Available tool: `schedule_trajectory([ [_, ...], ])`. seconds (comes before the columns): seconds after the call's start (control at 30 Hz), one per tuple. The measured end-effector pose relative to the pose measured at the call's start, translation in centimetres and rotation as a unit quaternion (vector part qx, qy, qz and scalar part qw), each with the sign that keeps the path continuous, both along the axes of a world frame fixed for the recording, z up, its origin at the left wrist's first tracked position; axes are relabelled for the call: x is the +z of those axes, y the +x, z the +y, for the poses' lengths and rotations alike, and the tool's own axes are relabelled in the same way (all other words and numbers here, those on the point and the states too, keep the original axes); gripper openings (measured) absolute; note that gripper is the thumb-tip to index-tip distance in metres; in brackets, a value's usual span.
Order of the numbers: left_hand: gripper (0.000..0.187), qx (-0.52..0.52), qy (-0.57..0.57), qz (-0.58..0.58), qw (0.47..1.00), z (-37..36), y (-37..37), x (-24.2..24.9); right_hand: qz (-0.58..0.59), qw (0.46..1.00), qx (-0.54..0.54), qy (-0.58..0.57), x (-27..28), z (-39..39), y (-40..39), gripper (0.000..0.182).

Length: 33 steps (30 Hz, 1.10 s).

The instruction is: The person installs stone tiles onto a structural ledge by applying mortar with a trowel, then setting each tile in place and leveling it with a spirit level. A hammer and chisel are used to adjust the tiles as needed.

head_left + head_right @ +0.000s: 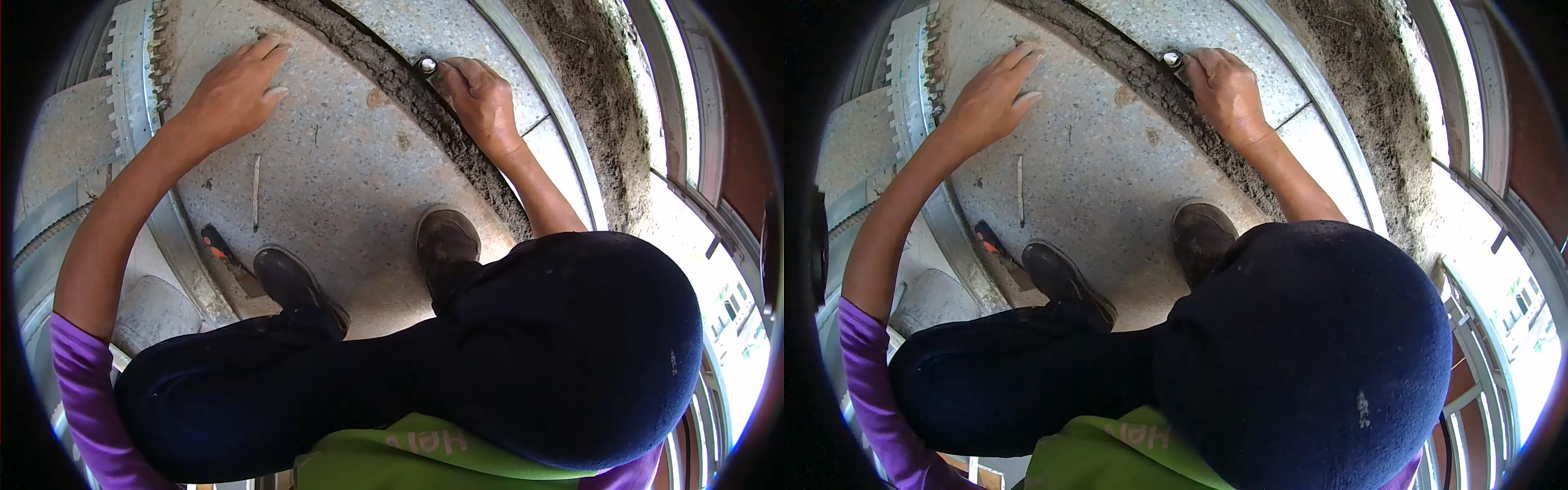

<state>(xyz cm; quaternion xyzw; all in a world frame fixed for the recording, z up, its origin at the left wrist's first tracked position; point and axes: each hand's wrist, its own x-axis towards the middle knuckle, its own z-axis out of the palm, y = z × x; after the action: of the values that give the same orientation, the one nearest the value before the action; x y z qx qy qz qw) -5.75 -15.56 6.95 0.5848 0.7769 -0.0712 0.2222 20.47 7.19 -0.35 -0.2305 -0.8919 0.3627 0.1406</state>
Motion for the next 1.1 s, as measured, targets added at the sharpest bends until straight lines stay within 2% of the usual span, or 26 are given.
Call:
schedule_trajectory([
  [0.13,0.065,0.001,-0.013,0.008,1.0,-0.4,0.2,-0.1,0.029,0.995,0.027,0.094,-0.8,0.0,-0.2,0.013],
  [0.23,0.066,-0.005,-0.006,0.015,1.0,-0.8,0.3,-0.5,-0.004,0.993,0.041,0.115,-0.2,-0.4,-0.2,0.013],
  [0.33,0.067,-0.006,-0.017,0.023,1.0,-0.9,0.3,-0.7,-0.033,0.996,0.031,0.079,-0.2,-0.6,-0.1,0.013],
  [0.43,0.067,-0.008,-0.019,0.027,0.999,-1.0,0.1,-1.0,-0.004,1.0,0.005,-0.006,0.1,-0.4,0.2,0.013],
  [0.53,0.069,-0.013,-0.022,0.043,0.999,-1.3,0.1,-1.3,0.008,1.0,0.004,0.017,0.5,-0.7,0.2,0.012],
  [0.63,0.07,-0.019,-0.011,0.042,0.999,-1.5,0.1,-1.3,0.015,0.996,0.024,0.09,-0.5,-0.7,0.0,0.012],
  [0.77,0.071,-0.017,-0.016,0.038,0.999,-1.4,0.2,-1.3,0.0,0.996,0.078,0.044,-0.1,-2.2,0.0,0.011],
  [0.9,0.073,-0.017,-0.018,0.033,0.999,-1.5,0.1,-1.4,-0.023,0.999,-0.002,-0.022,0.1,-1.7,0.2,0.01],
  [1.03,0.074,-0.016,-0.028,0.03,0.999,-1.1,0.4,-0.8,0.002,0.994,0.04,0.105,-0.3,-0.7,0.1,0.011],
  [1.1,0.074,-0.021,-0.026,0.027,0.999,-1.2,0.2,-1.0,-0.011,0.993,0.051,0.103,-0.6,-1.2,0.1,0.011],
])
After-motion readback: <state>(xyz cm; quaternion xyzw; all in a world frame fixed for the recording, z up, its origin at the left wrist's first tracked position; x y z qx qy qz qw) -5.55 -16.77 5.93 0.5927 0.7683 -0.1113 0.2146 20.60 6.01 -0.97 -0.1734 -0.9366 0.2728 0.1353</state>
